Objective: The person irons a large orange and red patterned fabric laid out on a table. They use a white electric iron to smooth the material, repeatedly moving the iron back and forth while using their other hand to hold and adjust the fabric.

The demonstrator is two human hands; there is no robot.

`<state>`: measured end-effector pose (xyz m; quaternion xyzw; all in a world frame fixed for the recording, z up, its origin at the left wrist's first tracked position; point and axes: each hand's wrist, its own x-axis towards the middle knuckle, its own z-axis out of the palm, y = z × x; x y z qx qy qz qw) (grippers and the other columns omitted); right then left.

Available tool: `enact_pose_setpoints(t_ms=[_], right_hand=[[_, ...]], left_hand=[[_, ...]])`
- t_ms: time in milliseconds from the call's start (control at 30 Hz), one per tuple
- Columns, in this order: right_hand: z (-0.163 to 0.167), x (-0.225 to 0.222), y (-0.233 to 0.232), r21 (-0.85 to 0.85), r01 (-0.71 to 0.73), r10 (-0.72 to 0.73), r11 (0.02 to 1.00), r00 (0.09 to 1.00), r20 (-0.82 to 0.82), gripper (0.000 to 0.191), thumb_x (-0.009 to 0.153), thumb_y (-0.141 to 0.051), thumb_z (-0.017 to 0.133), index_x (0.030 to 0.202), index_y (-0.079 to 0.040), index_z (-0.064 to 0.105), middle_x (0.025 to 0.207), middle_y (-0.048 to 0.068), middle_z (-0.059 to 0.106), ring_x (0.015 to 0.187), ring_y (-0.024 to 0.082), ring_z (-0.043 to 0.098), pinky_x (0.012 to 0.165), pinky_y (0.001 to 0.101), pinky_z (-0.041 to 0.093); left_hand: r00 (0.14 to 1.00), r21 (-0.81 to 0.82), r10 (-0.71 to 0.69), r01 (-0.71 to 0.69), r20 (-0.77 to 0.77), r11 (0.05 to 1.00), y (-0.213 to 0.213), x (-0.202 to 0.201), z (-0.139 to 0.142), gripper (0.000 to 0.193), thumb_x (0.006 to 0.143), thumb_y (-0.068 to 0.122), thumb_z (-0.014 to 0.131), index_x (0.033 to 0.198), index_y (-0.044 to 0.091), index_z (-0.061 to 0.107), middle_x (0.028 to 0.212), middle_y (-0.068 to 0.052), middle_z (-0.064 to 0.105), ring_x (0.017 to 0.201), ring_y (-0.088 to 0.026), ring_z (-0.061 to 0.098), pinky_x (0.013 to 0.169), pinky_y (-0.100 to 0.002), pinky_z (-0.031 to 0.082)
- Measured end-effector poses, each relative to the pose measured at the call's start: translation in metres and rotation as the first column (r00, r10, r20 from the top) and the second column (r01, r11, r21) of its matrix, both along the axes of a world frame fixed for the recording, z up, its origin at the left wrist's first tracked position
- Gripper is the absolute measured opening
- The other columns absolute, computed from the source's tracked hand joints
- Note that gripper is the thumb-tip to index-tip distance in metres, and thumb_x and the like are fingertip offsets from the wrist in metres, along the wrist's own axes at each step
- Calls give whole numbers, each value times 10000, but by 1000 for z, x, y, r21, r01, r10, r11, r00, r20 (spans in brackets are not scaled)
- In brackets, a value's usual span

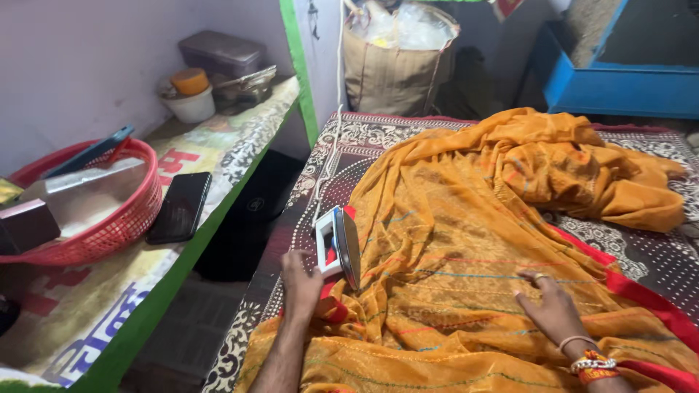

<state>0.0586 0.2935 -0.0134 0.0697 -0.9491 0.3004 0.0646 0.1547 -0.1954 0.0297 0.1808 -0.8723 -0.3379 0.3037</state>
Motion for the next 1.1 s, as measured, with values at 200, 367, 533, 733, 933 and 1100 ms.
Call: enact_pose_setpoints(t_ms=[200, 367, 533, 733, 933, 1100], right_hand=[[21, 26, -82, 20, -388, 377, 922, 906, 192, 603, 874, -333, 700, 1459, -255, 575, 1376, 84, 646, 1281, 270, 616, 1095, 397, 470], [22, 41, -178, -157, -477, 492, 865, 867, 76, 577, 900, -272, 689, 1449, -205, 526, 1395, 110, 626, 1328, 295, 570, 1123, 403, 417], [8, 19, -240, -348, -369, 366, 862, 927, -77, 415, 919, -153, 639, 1326, -99, 582, 1339, 163, 645, 1283, 318, 619, 1103, 411, 470], [-9, -13, -314, -292, -369, 330, 882, 927, -176, 421, 913, -210, 678, 1276, -48, 541, 1387, 180, 555, 1322, 343, 556, 1124, 417, 455], [-15, -5, -356, 115, -479, 492, 870, 855, -165, 745, 933, -452, 631, 1514, -61, 378, 1587, 237, 297, 1459, 399, 273, 1198, 541, 194], [-11, 4, -361, 190, -452, 465, 871, 885, -28, 692, 923, -528, 582, 1511, -196, 431, 1589, 149, 331, 1489, 332, 248, 1215, 519, 94]], left_hand=[[821, -154, -155, 281, 549, 947, 7, -21, -23, 469, 837, 139, 781, 1254, 21, 602, 1319, -130, 562, 1185, -284, 520, 1047, -454, 417], [883, -197, -170, 279, 438, 940, 6, -38, -21, 372, 872, 293, 763, 1174, 94, 672, 1200, -78, 632, 1117, -254, 547, 988, -459, 425], [954, 78, -191, 177, 229, 981, -9, -78, -2, 282, 941, 325, 694, 1020, 59, 644, 1079, -125, 627, 998, -245, 589, 820, -385, 522], [971, 184, -232, 217, 62, 959, -54, -132, 19, 400, 956, 369, 718, 976, -25, 651, 1007, -163, 674, 901, -270, 688, 773, -424, 545], [852, 220, -400, 342, 337, 914, -119, -199, 45, 515, 869, 443, 728, 1200, 54, 671, 1114, -160, 749, 976, -246, 738, 821, -405, 590], [802, 316, -524, 438, 286, 842, -156, -231, 50, 575, 900, 498, 702, 1312, 101, 638, 1217, -128, 724, 1093, -206, 689, 919, -407, 561]])
